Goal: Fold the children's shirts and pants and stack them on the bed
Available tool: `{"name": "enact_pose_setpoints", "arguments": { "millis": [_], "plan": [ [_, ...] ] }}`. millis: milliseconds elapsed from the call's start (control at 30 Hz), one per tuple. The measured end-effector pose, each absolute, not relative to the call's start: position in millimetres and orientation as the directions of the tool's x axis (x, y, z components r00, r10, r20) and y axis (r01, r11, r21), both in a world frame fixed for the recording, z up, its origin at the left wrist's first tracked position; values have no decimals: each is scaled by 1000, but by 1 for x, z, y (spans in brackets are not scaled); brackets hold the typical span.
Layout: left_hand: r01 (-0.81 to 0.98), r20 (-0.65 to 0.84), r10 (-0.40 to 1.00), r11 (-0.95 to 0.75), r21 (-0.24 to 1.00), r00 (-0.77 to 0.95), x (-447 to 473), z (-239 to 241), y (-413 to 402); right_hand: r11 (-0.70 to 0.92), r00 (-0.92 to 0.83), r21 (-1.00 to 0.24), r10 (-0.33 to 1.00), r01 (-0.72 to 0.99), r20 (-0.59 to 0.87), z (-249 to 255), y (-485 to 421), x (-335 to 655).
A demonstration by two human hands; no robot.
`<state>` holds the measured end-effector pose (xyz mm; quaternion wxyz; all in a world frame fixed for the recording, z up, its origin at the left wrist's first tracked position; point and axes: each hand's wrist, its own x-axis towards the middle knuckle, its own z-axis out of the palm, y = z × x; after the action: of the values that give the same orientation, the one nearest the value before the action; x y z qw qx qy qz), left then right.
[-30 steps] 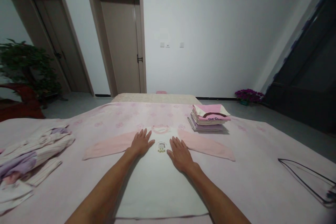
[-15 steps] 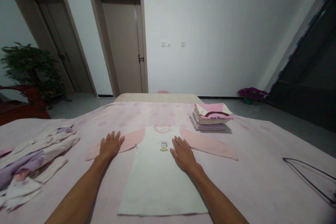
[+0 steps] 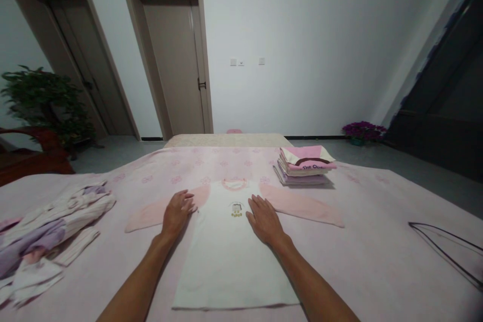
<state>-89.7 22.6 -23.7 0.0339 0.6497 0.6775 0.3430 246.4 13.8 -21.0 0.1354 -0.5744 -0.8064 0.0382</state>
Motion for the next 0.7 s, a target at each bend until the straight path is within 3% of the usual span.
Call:
{"name": "enact_pose_setpoints", "arguments": {
  "millis": [133, 267, 700],
  "plan": [
    [848, 366, 931, -198, 492, 4, -55, -21, 21, 332, -296, -220, 938, 917, 181, -21, 14, 247],
    [905, 331, 941, -196, 379, 65, -52, -21, 16, 344, -304, -214, 932, 914, 198, -23, 13, 248],
    [951, 419, 892, -260, 170, 169, -47, -19, 13, 363, -306, -223, 918, 905, 253, -29, 15, 248]
  ]
}}
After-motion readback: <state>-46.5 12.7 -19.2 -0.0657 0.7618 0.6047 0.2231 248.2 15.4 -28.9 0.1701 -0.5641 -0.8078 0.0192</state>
